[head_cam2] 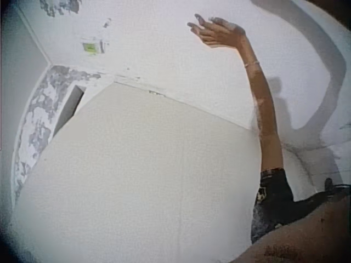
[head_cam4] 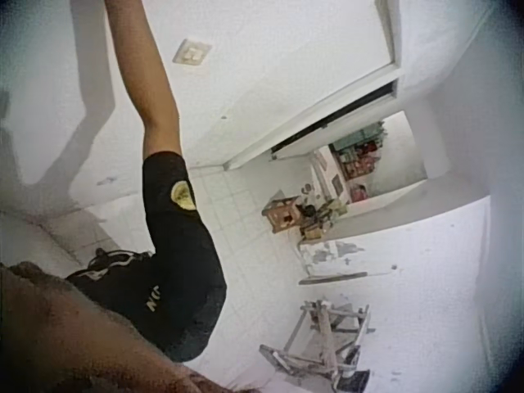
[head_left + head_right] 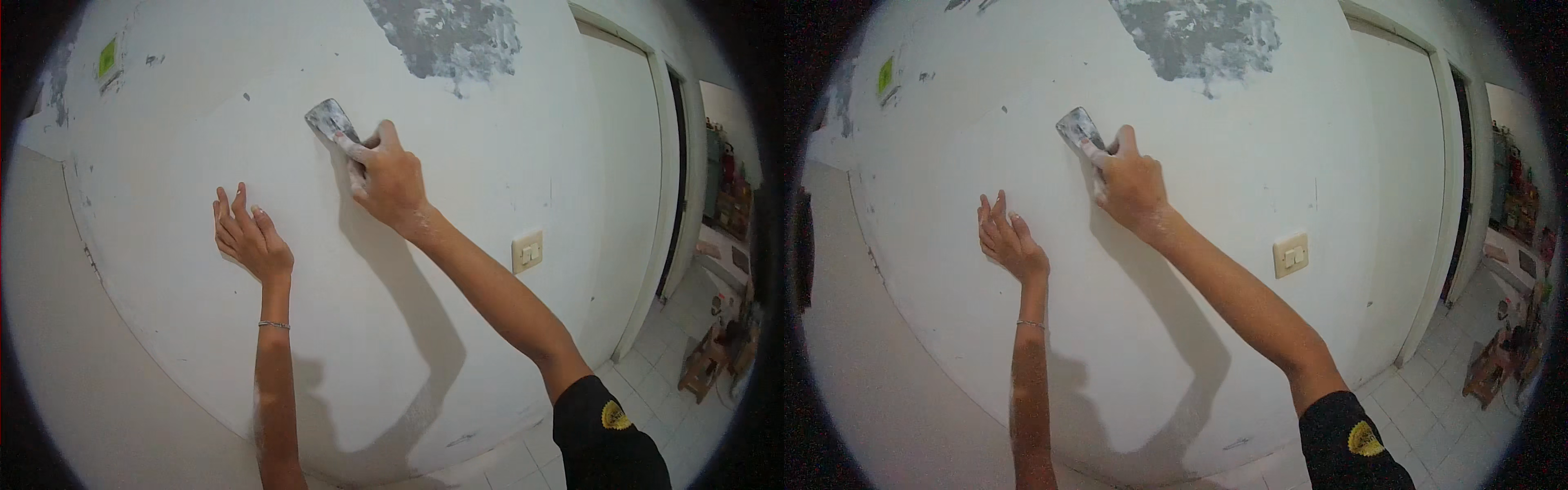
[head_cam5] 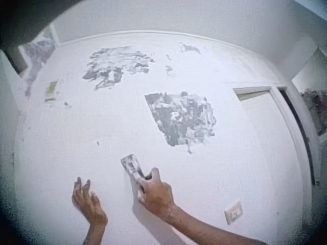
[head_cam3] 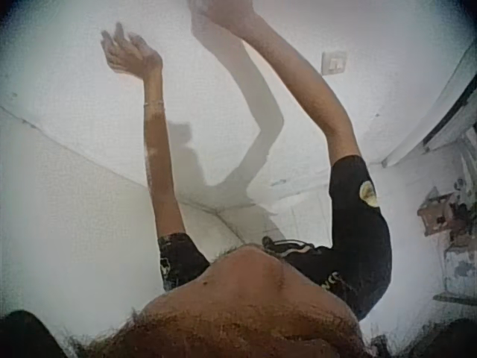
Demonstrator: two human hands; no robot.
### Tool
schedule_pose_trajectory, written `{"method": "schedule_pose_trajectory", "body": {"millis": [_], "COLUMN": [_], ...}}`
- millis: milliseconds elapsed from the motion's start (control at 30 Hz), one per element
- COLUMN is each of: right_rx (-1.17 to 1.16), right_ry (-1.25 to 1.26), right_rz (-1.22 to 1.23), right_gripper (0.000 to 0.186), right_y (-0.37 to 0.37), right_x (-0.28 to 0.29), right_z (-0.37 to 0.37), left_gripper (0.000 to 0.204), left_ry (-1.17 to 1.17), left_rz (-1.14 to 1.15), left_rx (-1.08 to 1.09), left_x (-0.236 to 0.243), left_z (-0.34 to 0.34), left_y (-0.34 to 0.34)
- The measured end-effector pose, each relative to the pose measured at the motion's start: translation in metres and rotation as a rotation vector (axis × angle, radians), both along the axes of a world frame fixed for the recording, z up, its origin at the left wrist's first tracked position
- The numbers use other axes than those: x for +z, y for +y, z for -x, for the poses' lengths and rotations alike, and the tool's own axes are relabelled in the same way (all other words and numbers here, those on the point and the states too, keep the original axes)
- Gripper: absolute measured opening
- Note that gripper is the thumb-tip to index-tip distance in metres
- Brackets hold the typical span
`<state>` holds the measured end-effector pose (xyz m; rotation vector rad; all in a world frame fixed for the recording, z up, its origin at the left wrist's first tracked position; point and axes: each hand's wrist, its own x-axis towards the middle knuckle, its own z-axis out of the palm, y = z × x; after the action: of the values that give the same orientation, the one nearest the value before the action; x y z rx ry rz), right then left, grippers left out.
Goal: Using a putty knife to apply compound to a hole in the wall.
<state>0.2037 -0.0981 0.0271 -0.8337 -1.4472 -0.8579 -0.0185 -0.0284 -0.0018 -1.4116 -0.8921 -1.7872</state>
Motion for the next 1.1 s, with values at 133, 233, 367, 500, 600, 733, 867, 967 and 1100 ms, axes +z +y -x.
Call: {"method": "schedule_pose_trajectory", "body": {"millis": [133, 233, 367, 500, 600, 733, 867, 967, 1100], "right_rx": [-0.075, -0.158, -0.123, -0.15, -0.114, -0.107, -0.065, -0.064, -0.054], "right_ry": [-0.046, -0.088, -0.019, -0.029, -0.019, -0.024, 0.017, -0.023, -0.017], "right_rz": [0.171, 0.27, 0.288, 0.267, 0.298, 0.231, 0.157, 0.044, 0.066], "right_gripper": [0.065, 0.075, 0.074, 0.069, 0.07, 0.072, 0.071, 0.072, 0.071], "right_y": [-0.02, -0.051, -0.053, -0.034, -0.038, -0.047, -0.022, -0.002, -0.014], "right_x": [-0.074, -0.174, -0.222, -0.18, -0.159, -0.155, -0.126, -0.098, -0.116], "right_z": [-0.034, -0.059, -0.066, -0.058, -0.053, -0.047, -0.038, -0.034, -0.037], "left_gripper": [0.045, 0.046, 0.046, 0.045, 0.045, 0.045, 0.044, 0.044, 0.045], "left_ry": [0.001, -0.009, -0.013, -0.011, -0.007, -0.001, -0.003, 0.0, 0.007], "left_rz": [-0.001, 0.001, -0.004, 0.002, 0.01, -0.008, -0.003, -0.003, -0.019], "left_rx": [-0.004, -0.014, -0.025, -0.027, -0.026, -0.003, 0.001, -0.003, 0.008], "left_x": [0.0, 0.0, 0.0, 0.001, 0.001, 0.001, 0.001, 0.0, 0.0], "left_z": [0.0, -0.001, -0.002, -0.002, -0.001, -0.002, -0.002, -0.001, 0.0], "left_y": [0.001, 0.0, -0.001, -0.001, 0.0, 0.0, 0.0, 0.002, 0.003]}}
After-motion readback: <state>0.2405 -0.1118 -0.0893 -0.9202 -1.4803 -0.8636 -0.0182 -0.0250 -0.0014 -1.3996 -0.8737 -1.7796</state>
